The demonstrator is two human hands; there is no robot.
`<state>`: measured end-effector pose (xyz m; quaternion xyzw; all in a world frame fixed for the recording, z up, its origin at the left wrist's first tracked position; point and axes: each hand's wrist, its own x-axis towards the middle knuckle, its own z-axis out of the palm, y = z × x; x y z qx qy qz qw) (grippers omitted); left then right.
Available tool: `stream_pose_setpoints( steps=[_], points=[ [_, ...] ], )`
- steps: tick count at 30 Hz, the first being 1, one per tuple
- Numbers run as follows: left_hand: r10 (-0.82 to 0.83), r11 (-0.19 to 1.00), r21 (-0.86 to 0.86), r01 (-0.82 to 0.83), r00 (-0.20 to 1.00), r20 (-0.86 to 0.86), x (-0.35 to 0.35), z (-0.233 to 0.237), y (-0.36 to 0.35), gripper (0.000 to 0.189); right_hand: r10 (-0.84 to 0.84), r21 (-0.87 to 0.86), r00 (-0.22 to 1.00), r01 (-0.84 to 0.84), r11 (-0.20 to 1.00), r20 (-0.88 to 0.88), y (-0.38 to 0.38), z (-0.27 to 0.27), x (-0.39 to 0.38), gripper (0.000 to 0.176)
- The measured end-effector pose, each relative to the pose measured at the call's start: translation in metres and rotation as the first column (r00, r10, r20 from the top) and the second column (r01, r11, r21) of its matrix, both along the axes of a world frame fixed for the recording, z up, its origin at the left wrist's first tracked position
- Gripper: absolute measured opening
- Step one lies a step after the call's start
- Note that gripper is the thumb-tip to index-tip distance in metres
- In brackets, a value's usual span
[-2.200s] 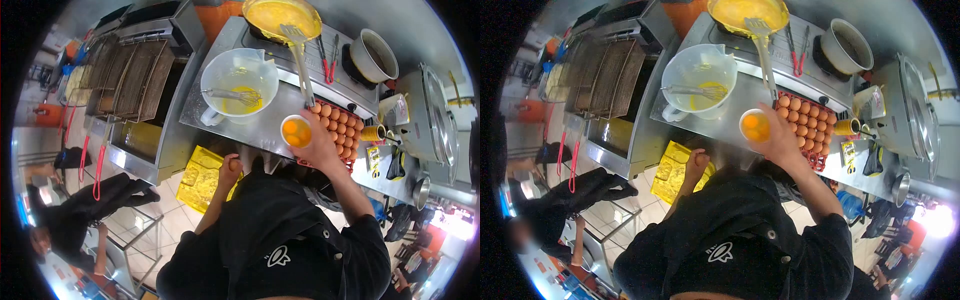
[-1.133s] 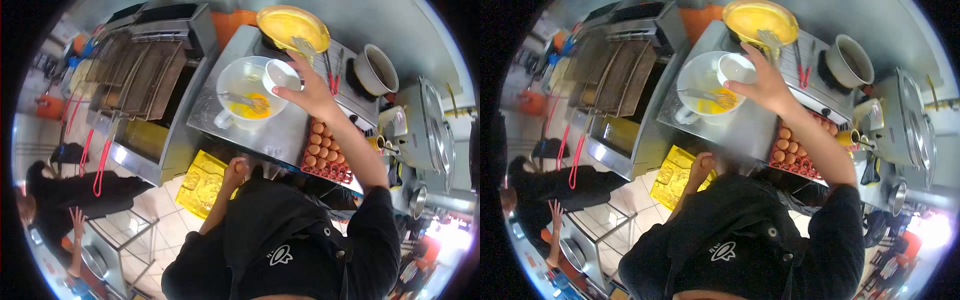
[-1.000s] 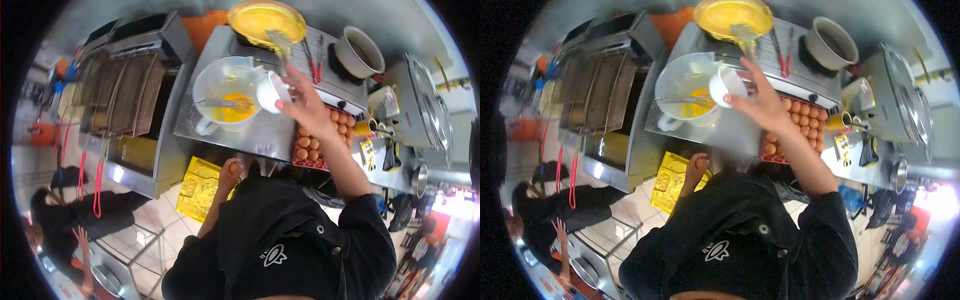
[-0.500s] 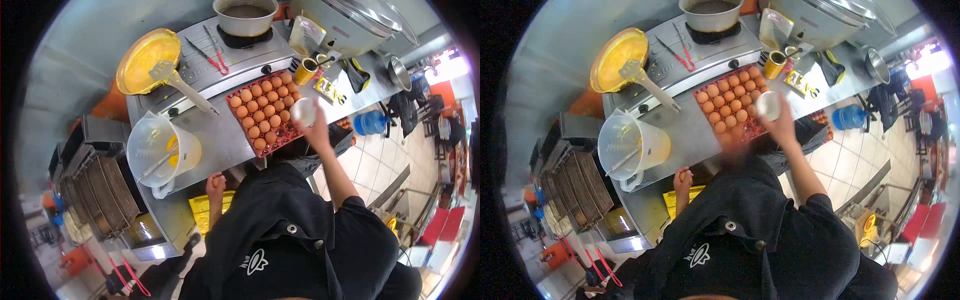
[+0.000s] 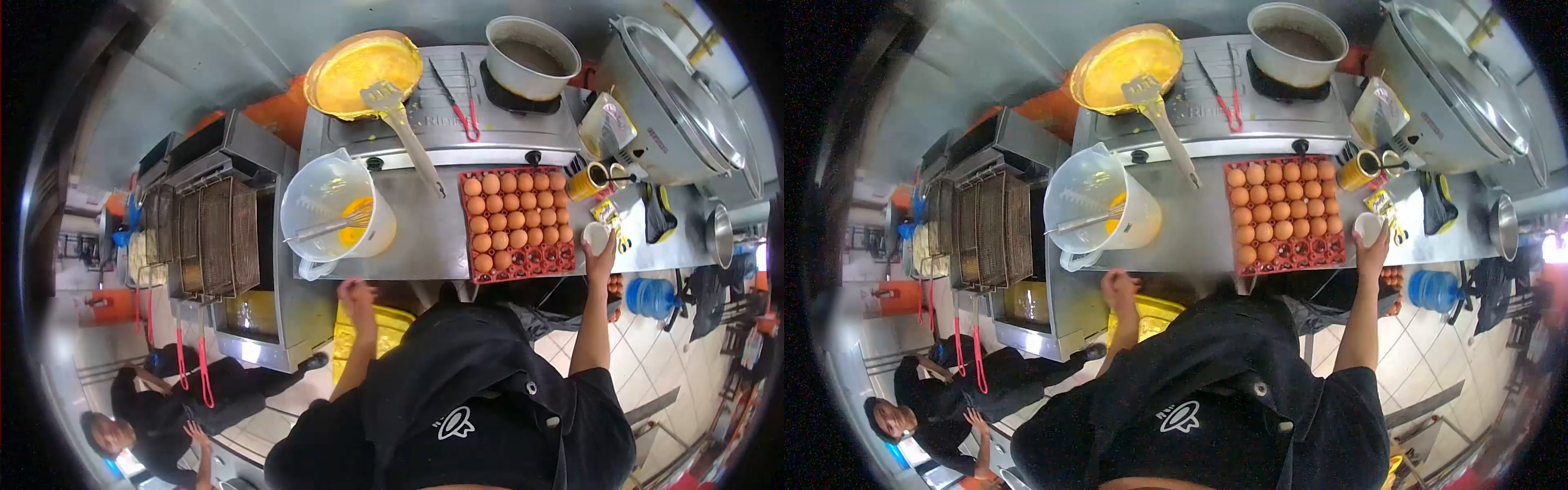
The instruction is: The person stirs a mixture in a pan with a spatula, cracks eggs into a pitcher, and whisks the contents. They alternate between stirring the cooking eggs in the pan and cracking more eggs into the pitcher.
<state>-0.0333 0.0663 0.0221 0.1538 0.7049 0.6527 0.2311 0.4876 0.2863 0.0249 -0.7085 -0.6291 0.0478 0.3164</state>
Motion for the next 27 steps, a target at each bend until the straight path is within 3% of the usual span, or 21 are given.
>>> stream_pose_setpoints(
  steps=[1, 2, 4, 5, 6, 7, 9, 11, 13, 15, 16, 18, 19, 21, 22, 23, 25, 26, 27],
  points=[
    [0.07, 0.995, 0.085, -0.059, 0.989, -0.13, -0.012, 0.017, -0.005, 0.035, -0.035, 0.067, 0.998, 0.031, 0.997, 0.056, -0.003, -0.002, -0.002, 0.082],
    [0.067, 0.997, 0.042, -0.062, 0.989, -0.135, -0.028, 0.037, -0.008, 0.044, -0.035, 0.068, 0.998, 0.031, 0.997, 0.056, -0.006, -0.001, -0.005, 0.082],
    [0.067, 0.998, -0.003, -0.068, 0.988, -0.136, -0.054, 0.073, -0.007, 0.052, -0.185, 0.254, 0.973, 0.146, 0.956, 0.138, -0.015, 0.025, -0.028, 0.061],
    [-0.057, 0.998, -0.028, 0.055, 0.993, -0.104, -0.066, 0.088, 0.001, 0.049, -0.172, 0.257, 0.975, 0.132, 0.957, 0.141, -0.013, 0.044, -0.044, 0.061],
    [-0.177, 0.984, -0.048, 0.174, 0.981, -0.073, -0.076, 0.096, 0.004, 0.047, -0.065, 0.191, 0.996, 0.074, 0.979, -0.054, -0.01, 0.067, -0.068, 0.053],
    [-0.164, 0.986, -0.049, 0.16, 0.984, -0.076, -0.088, 0.091, -0.002, 0.047, 0.028, 0.131, 0.967, 0.006, 0.991, -0.255, -0.011, 0.092, -0.096, 0.044],
    [-0.443, 0.868, -0.278, 0.411, 0.895, -0.059, -0.112, 0.078, -0.004, 0.034, 0.249, 0.052, 0.831, -0.258, 0.965, -0.498, -0.004, 0.15, -0.167, 0.032],
    [-0.428, 0.876, -0.246, 0.416, 0.904, 0.003, -0.091, 0.093, 0.003, 0.026, 0.5, 0.071, 0.747, -0.526, 0.848, -0.438, 0.004, 0.185, -0.231, 0.036],
    [-0.385, 0.908, -0.168, 0.385, 0.922, 0.031, -0.076, 0.091, 0.004, 0.024, 0.65, 0.098, 0.747, -0.643, 0.76, -0.138, 0.019, 0.194, -0.284, 0.05],
    [-0.368, 0.922, -0.115, 0.371, 0.929, 0.046, -0.064, 0.077, 0.002, 0.03, 0.665, -0.189, 0.747, -0.651, 0.735, 0.015, 0.024, 0.215, -0.327, 0.059],
    [-0.289, 0.957, -0.016, 0.29, 0.956, 0.046, -0.053, 0.072, 0.003, 0.033, 0.674, -0.179, 0.738, -0.66, 0.729, 0.024, 0.028, 0.215, -0.337, 0.059],
    [-0.17, 0.972, 0.17, 0.163, 0.985, 0.031, -0.03, 0.072, 0.004, 0.034, 0.731, -0.343, 0.669, -0.661, 0.667, 0.135, 0.036, 0.205, -0.358, 0.053],
    [-0.153, 0.971, 0.189, 0.144, 0.988, 0.03, -0.023, 0.068, 0.004, 0.034, 0.741, -0.332, 0.655, -0.672, 0.662, 0.151, 0.04, 0.199, -0.364, 0.053],
    [-0.079, 0.945, 0.326, -0.034, 0.942, 0.326, -0.006, 0.056, 0.003, 0.027, 0.689, -0.354, 0.704, -0.609, 0.71, 0.172, 0.05, 0.186, -0.366, 0.061],
    [-0.132, 0.934, 0.356, -0.036, 0.89, 0.436, 0.003, 0.054, 0.0, 0.022, 0.667, -0.243, 0.716, -0.623, 0.743, 0.204, 0.05, 0.183, -0.365, 0.051],
    [-0.109, 0.927, 0.368, -0.074, 0.885, 0.452, 0.013, 0.045, -0.002, 0.022, 0.687, -0.245, 0.69, -0.643, 0.726, 0.227, 0.055, 0.181, -0.363, 0.051],
    [-0.342, 0.917, 0.345, 0.201, 0.841, 0.419, 0.033, 0.044, 0.012, 0.022, 0.623, -0.157, 0.705, -0.61, 0.777, 0.339, 0.069, 0.19, -0.361, 0.027],
    [-0.282, 0.959, 0.178, 0.222, 0.83, 0.481, 0.047, 0.052, 0.023, 0.027, 0.623, -0.07, 0.657, -0.662, 0.746, 0.425, 0.083, 0.188, -0.355, 0.016],
    [-0.268, 0.962, 0.188, 0.199, 0.831, 0.487, 0.056, 0.061, 0.036, 0.027, 0.633, -0.07, 0.639, -0.678, 0.732, 0.437, 0.092, 0.199, -0.35, 0.016]
  ],
)
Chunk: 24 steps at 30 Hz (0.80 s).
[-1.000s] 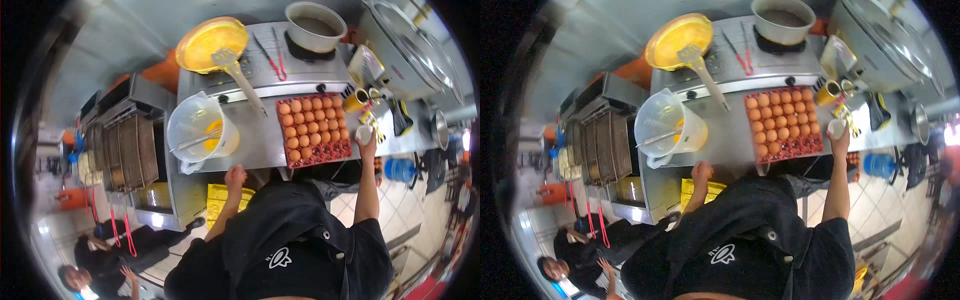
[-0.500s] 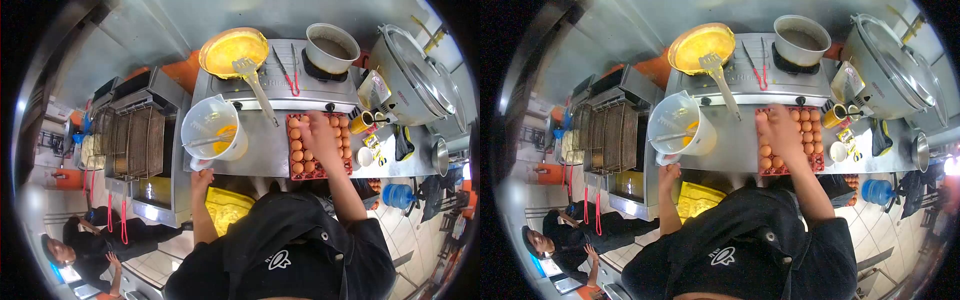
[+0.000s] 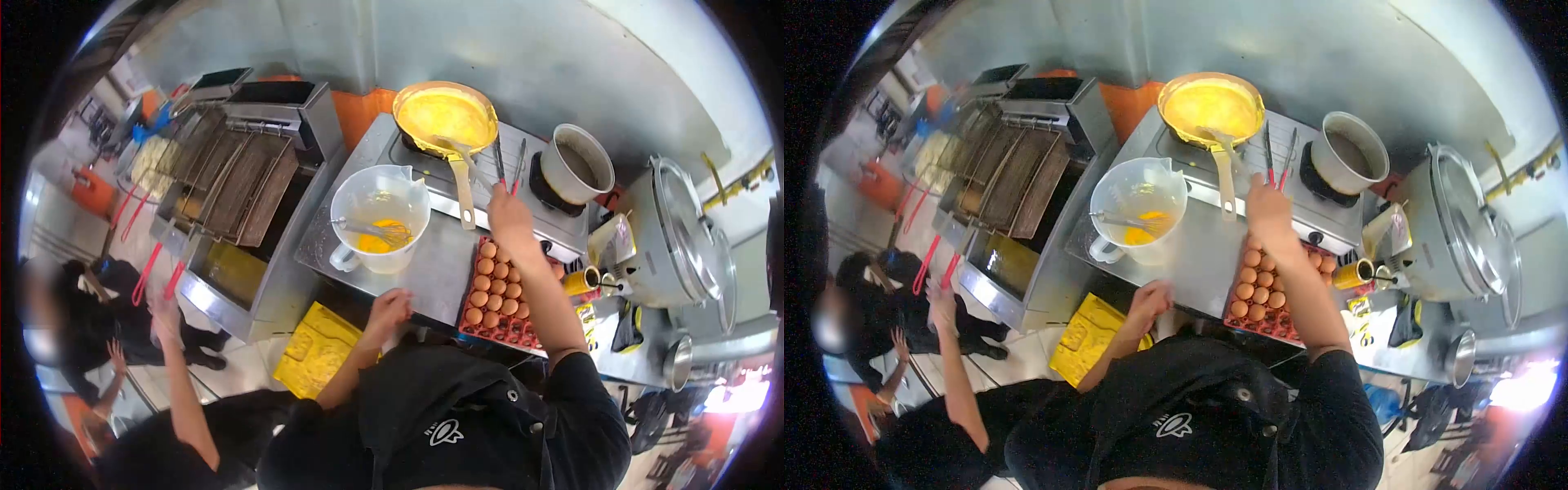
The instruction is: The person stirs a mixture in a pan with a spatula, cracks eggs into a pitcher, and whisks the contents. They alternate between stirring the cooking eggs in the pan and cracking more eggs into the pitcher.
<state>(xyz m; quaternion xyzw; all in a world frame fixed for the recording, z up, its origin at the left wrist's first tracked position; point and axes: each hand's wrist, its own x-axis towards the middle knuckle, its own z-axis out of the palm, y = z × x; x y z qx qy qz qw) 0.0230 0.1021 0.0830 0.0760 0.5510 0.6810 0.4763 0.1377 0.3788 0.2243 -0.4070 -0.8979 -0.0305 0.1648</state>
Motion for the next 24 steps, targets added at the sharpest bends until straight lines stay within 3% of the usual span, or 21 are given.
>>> stream_pose_setpoints(
  steps=[2, 4, 6, 8, 9, 10, 12, 15, 18, 20, 24],
  points=[
    [-0.318, 0.947, 0.015, 0.322, 0.94, -0.123, 0.009, 0.013, 0.028, 0.031, 0.046, -0.098, 0.995, -0.037, 0.995, 0.091, 0.012, 0.045, 0.011, 0.021],
    [-0.328, 0.935, 0.088, 0.344, 0.932, -0.155, 0.015, 0.02, 0.062, 0.033, 0.186, -0.087, 0.983, -0.184, 0.979, 0.008, 0.027, 0.09, 0.025, 0.027],
    [-0.346, 0.914, 0.151, 0.377, 0.918, -0.196, 0.014, 0.008, 0.107, 0.036, 0.232, -0.08, 0.972, -0.229, 0.97, 0.04, 0.047, 0.123, 0.027, 0.029],
    [-0.312, 0.933, 0.004, 0.359, 0.818, -0.482, 0.009, -0.031, 0.156, 0.042, 0.38, -0.114, 0.907, -0.364, 0.924, 0.181, 0.066, 0.148, 0.023, 0.027],
    [-0.311, 0.935, 0.001, 0.356, 0.817, -0.485, 0.008, -0.023, 0.168, 0.042, 0.391, -0.084, 0.882, -0.383, 0.92, 0.265, 0.073, 0.156, 0.015, 0.025],
    [-0.274, 0.945, 0.013, 0.326, 0.814, -0.512, 0.007, -0.01, 0.176, 0.044, 0.392, -0.088, 0.883, -0.383, 0.92, 0.259, 0.083, 0.157, 0.003, 0.025],
    [-0.246, 0.953, 0.018, 0.303, 0.807, -0.537, 0.009, 0.006, 0.183, 0.046, 0.36, -0.109, 0.81, -0.351, 0.93, 0.463, 0.1, 0.155, -0.019, 0.023],
    [-0.234, 0.944, 0.073, 0.322, 0.809, -0.539, 0.008, 0.009, 0.196, 0.045, 0.369, -0.153, 0.756, -0.343, 0.927, 0.54, 0.109, 0.146, -0.047, 0.022],
    [-0.269, 0.923, 0.085, 0.374, 0.789, -0.553, 0.002, -0.01, 0.212, 0.042, 0.389, -0.149, 0.713, -0.378, 0.914, 0.584, 0.121, 0.13, -0.064, 0.022],
    [-0.275, 0.934, 0.108, 0.341, 0.878, -0.391, 0.001, -0.014, 0.218, 0.038, 0.396, -0.149, 0.696, -0.39, 0.909, 0.599, 0.128, 0.121, -0.07, 0.021],
    [-0.325, 0.874, 0.179, 0.451, 0.818, -0.475, -0.002, 0.011, 0.214, 0.035, 0.38, -0.166, 0.721, -0.351, 0.921, 0.579, 0.132, 0.106, -0.08, 0.02]
  ],
)
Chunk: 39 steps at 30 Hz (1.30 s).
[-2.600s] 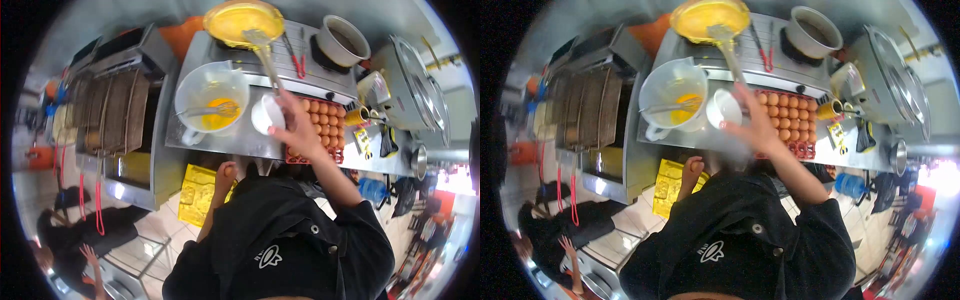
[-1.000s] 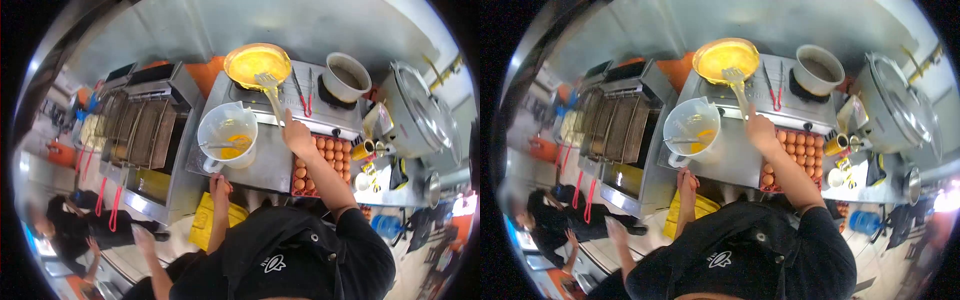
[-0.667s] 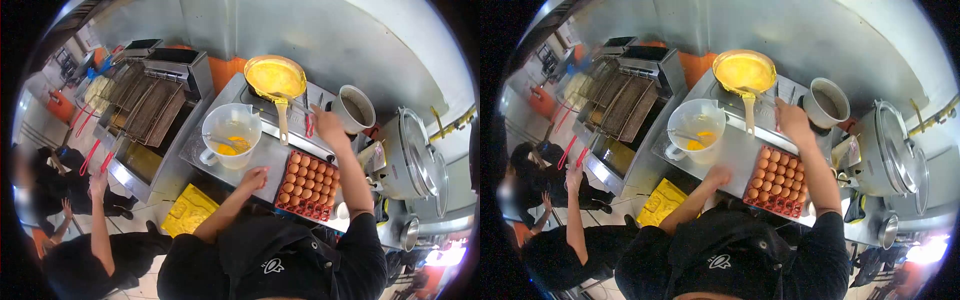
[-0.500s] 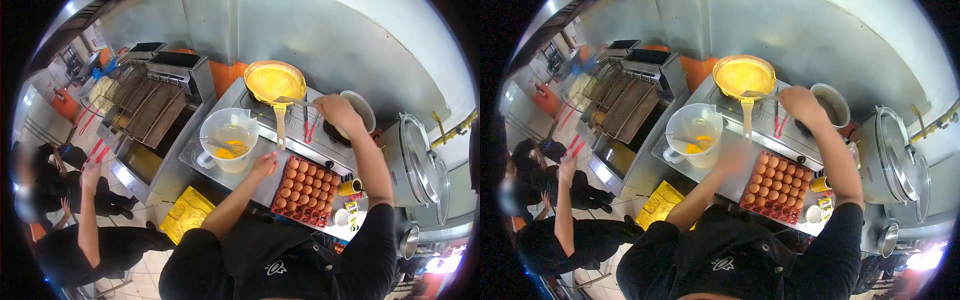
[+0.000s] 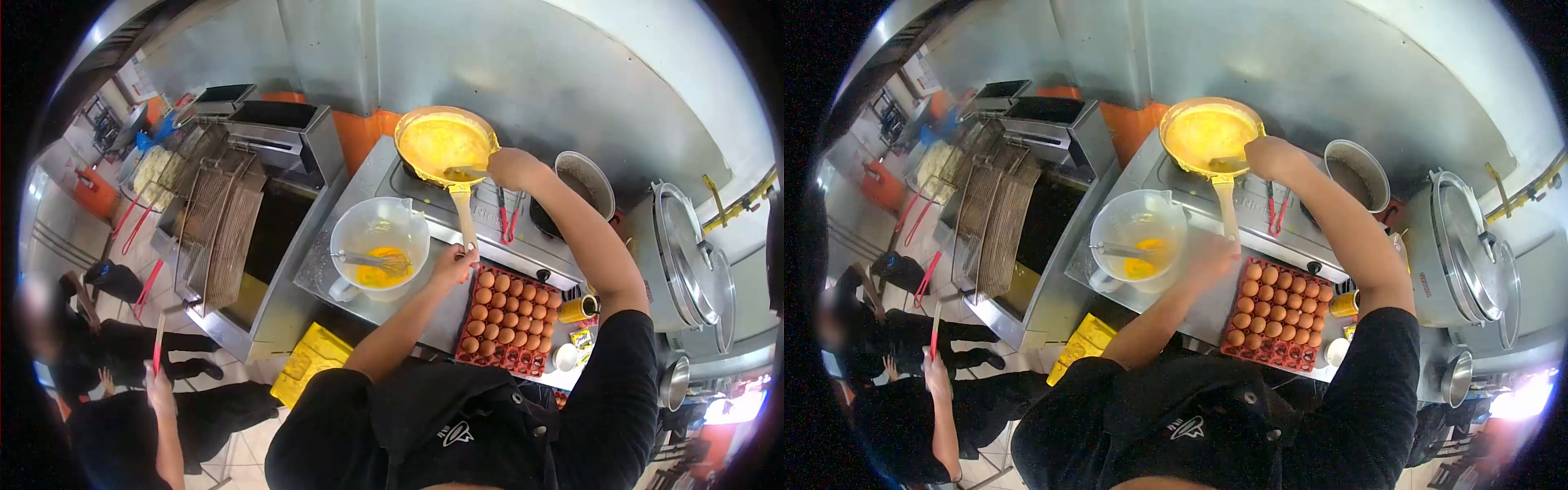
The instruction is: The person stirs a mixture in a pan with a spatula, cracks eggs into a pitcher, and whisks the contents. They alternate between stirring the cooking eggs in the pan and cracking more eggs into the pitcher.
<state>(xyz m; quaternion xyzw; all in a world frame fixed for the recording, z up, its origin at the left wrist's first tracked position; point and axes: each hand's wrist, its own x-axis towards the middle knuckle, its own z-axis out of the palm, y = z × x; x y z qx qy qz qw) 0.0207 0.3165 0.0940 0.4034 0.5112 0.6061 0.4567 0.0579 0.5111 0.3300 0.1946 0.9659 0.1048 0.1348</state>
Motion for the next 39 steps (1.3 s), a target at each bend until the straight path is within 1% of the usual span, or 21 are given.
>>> stream_pose_setpoints(
  steps=[2, 5, 8, 11, 14, 16, 17, 19, 20, 23, 24, 25, 26, 28, 32, 33, 34, 35, 36, 38, 39],
  points=[
    [0.035, 0.965, -0.262, 0.019, 0.979, 0.202, 0.0, 0.037, -0.009, 0.032, 0.004, -0.011, 1.0, -0.005, 1.0, -0.029, 0.009, -0.015, -0.006, 0.018],
    [0.06, 0.959, -0.282, 0.016, 0.965, 0.257, 0.001, 0.023, -0.005, 0.031, 0.061, 0.061, 0.995, -0.057, 0.997, -0.073, 0.016, -0.026, -0.024, 0.016],
    [0.116, 0.964, -0.263, -0.034, 0.946, 0.303, 0.007, 0.026, -0.008, 0.03, 0.024, 0.076, 0.995, -0.017, 0.997, -0.098, 0.029, -0.033, -0.04, 0.014],
    [0.096, 0.97, -0.243, -0.025, 0.953, 0.286, 0.007, 0.022, -0.009, 0.03, -0.037, 0.097, 0.993, 0.048, 0.994, -0.11, 0.041, -0.048, -0.044, 0.016],
    [0.085, 0.973, -0.23, -0.02, 0.957, 0.279, 0.007, 0.022, -0.007, 0.031, -0.073, 0.047, 0.972, 0.086, 0.995, -0.224, 0.051, -0.059, -0.047, 0.022],
    [0.082, 0.973, -0.232, -0.014, 0.954, 0.287, 0.004, 0.024, -0.009, 0.031, -0.192, 0.098, 0.953, 0.22, 0.971, -0.235, 0.043, -0.046, -0.047, 0.023],
    [0.091, 0.972, -0.233, -0.02, 0.951, 0.296, 0.004, 0.025, -0.01, 0.031, -0.185, 0.103, 0.954, 0.214, 0.971, -0.238, 0.041, -0.037, -0.045, 0.023],
    [0.089, 0.972, -0.234, -0.018, 0.951, 0.297, 0.005, 0.023, -0.008, 0.031, -0.007, 0.168, 0.927, 0.075, 0.983, -0.376, 0.038, -0.023, -0.032, 0.023],
    [0.091, 0.972, -0.235, -0.019, 0.949, 0.3, 0.005, 0.019, -0.007, 0.031, -0.006, 0.167, 0.928, 0.073, 0.983, -0.372, 0.033, -0.013, -0.026, 0.023],
    [0.074, 0.979, -0.202, -0.015, 0.954, 0.29, 0.004, 0.027, -0.012, 0.031, -0.043, 0.048, 0.916, 0.068, 0.997, -0.4, -0.018, 0.053, -0.012, 0.025],
    [0.081, 0.982, -0.19, -0.023, 0.948, 0.306, 0.005, 0.019, -0.009, 0.03, -0.12, -0.033, 0.92, 0.116, 0.993, -0.372, -0.032, 0.067, -0.009, 0.027],
    [0.088, 0.984, -0.177, -0.031, 0.942, 0.323, 0.006, 0.018, -0.008, 0.03, -0.194, -0.111, 0.921, 0.166, 0.98, -0.337, -0.042, 0.075, -0.008, 0.029],
    [0.095, 0.983, -0.178, -0.038, 0.941, 0.324, 0.007, 0.016, -0.007, 0.03, -0.187, -0.111, 0.923, 0.159, 0.981, -0.335, -0.049, 0.079, -0.008, 0.029],
    [0.097, 0.98, -0.198, -0.03, 0.935, 0.342, 0.007, 0.017, -0.008, 0.029, -0.249, -0.299, 0.933, 0.168, 0.939, -0.26, -0.06, 0.081, -0.008, 0.031],
    [0.112, 0.983, -0.176, -0.054, 0.934, 0.338, 0.009, 0.018, -0.008, 0.029, -0.219, -0.373, 0.957, 0.135, 0.918, -0.191, -0.071, 0.061, -0.023, 0.031],
    [0.113, 0.98, -0.192, -0.053, 0.941, 0.318, 0.008, 0.018, -0.007, 0.029, -0.132, -0.323, 0.971, 0.062, 0.944, -0.201, -0.054, 0.033, -0.03, 0.03],
    [0.115, 0.977, -0.209, -0.053, 0.948, 0.298, 0.008, 0.018, -0.007, 0.029, -0.044, -0.272, 0.977, -0.015, 0.962, -0.207, -0.063, 0.034, -0.039, 0.03],
    [0.122, 0.976, -0.21, -0.059, 0.947, 0.298, 0.008, 0.018, -0.008, 0.029, -0.231, -0.301, 0.97, 0.197, 0.933, -0.082, -0.072, 0.036, -0.041, 0.026],
    [0.126, 0.978, -0.201, -0.064, 0.941, 0.315, 0.009, 0.019, -0.008, 0.028, -0.225, -0.302, 0.971, 0.191, 0.934, -0.082, -0.067, 0.022, -0.045, 0.026],
    [0.136, 0.979, -0.191, -0.074, 0.934, 0.332, 0.01, 0.021, -0.009, 0.028, -0.036, -0.072, 0.982, 0.023, 0.997, -0.184, -0.048, -0.021, -0.056, 0.023],
    [0.135, 0.981, -0.178, -0.079, 0.936, 0.327, 0.01, 0.022, -0.009, 0.028, -0.033, -0.074, 0.982, 0.019, 0.997, -0.185, -0.047, -0.027, -0.06, 0.023]
  ],
)
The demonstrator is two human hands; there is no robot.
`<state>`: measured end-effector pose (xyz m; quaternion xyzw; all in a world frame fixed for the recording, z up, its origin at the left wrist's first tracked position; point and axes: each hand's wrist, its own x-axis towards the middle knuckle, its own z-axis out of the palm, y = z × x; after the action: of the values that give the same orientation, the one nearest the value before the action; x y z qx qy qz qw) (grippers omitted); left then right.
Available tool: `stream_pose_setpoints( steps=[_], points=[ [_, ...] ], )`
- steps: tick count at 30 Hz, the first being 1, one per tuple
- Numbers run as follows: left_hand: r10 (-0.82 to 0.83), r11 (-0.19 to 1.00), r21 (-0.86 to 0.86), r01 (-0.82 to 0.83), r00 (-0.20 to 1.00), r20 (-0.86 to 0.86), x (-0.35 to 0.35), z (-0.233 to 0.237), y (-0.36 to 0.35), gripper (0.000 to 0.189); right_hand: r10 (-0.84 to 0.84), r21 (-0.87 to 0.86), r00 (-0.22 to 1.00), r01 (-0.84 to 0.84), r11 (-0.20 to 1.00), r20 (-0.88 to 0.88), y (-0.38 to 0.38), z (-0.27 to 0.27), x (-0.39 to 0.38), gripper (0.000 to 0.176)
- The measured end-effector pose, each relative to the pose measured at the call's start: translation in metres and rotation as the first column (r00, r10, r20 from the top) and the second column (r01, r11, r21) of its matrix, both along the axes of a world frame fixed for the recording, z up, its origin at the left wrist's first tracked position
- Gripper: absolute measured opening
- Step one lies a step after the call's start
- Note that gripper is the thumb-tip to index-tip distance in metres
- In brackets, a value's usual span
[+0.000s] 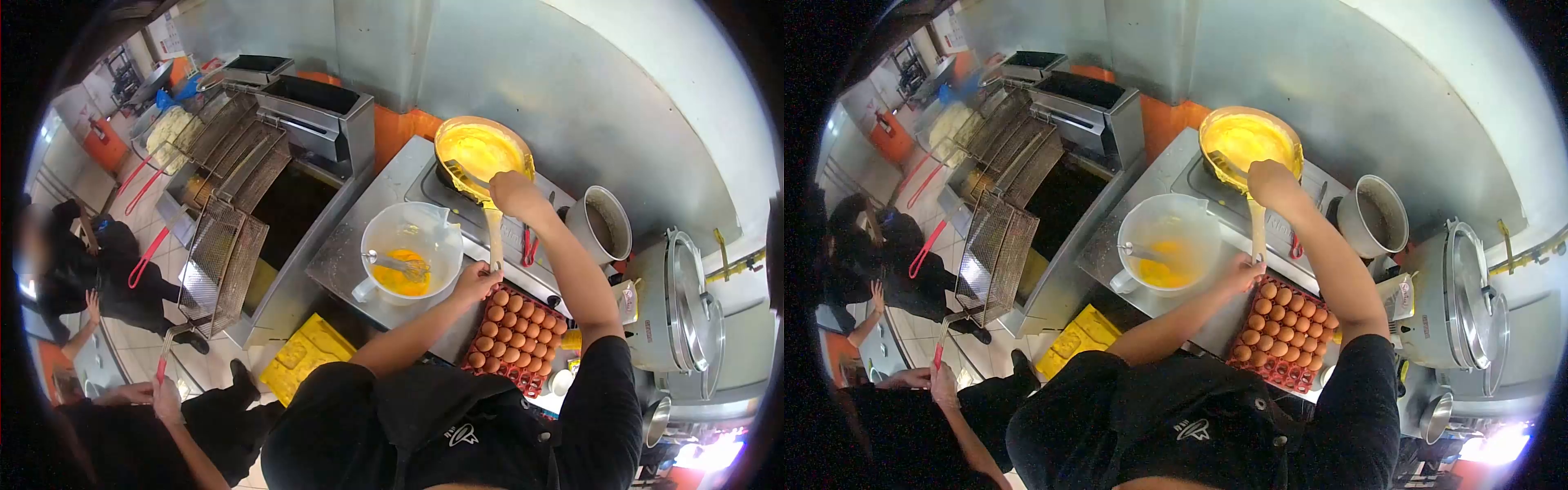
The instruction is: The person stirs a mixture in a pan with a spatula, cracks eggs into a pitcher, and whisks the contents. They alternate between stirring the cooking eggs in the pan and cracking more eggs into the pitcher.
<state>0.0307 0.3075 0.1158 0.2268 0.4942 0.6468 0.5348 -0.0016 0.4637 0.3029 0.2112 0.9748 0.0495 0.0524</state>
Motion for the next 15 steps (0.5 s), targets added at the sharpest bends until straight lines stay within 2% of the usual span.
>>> stream_pose_setpoints(
  steps=[2, 6, 9, 11, 13, 15],
  points=[
    [0.004, 1.0, 0.013, -0.004, 1.0, -0.012, 0.001, 0.002, 0.0, 0.028, -0.002, 0.074, 0.999, 0.005, 0.997, -0.037, 0.002, -0.01, -0.006, 0.023],
    [0.007, 1.0, -0.005, -0.007, 1.0, -0.009, 0.002, 0.002, 0.001, 0.028, -0.009, 0.099, 0.998, 0.015, 0.995, -0.064, 0.007, -0.017, -0.011, 0.02],
    [0.0, 1.0, 0.001, 0.0, 1.0, 0.003, 0.0, 0.003, -0.001, 0.028, -0.069, 0.099, 0.989, 0.082, 0.992, -0.129, 0.023, -0.034, -0.012, 0.022],
    [-0.008, 1.0, 0.005, 0.008, 1.0, 0.009, 0.0, 0.006, -0.002, 0.028, -0.123, 0.172, 0.972, 0.159, 0.972, -0.2, 0.036, -0.045, -0.009, 0.023],
    [-0.016, 0.998, -0.064, 0.015, 1.0, -0.019, -0.002, 0.01, -0.002, 0.026, -0.157, 0.176, 0.962, 0.198, 0.964, -0.223, 0.042, -0.032, -0.002, 0.023],
    [-0.009, 0.999, -0.047, 0.01, 1.0, 0.02, -0.002, 0.014, -0.004, 0.026, -0.192, 0.182, 0.951, 0.239, 0.954, -0.243, 0.049, -0.009, 0.009, 0.022]
  ],
)
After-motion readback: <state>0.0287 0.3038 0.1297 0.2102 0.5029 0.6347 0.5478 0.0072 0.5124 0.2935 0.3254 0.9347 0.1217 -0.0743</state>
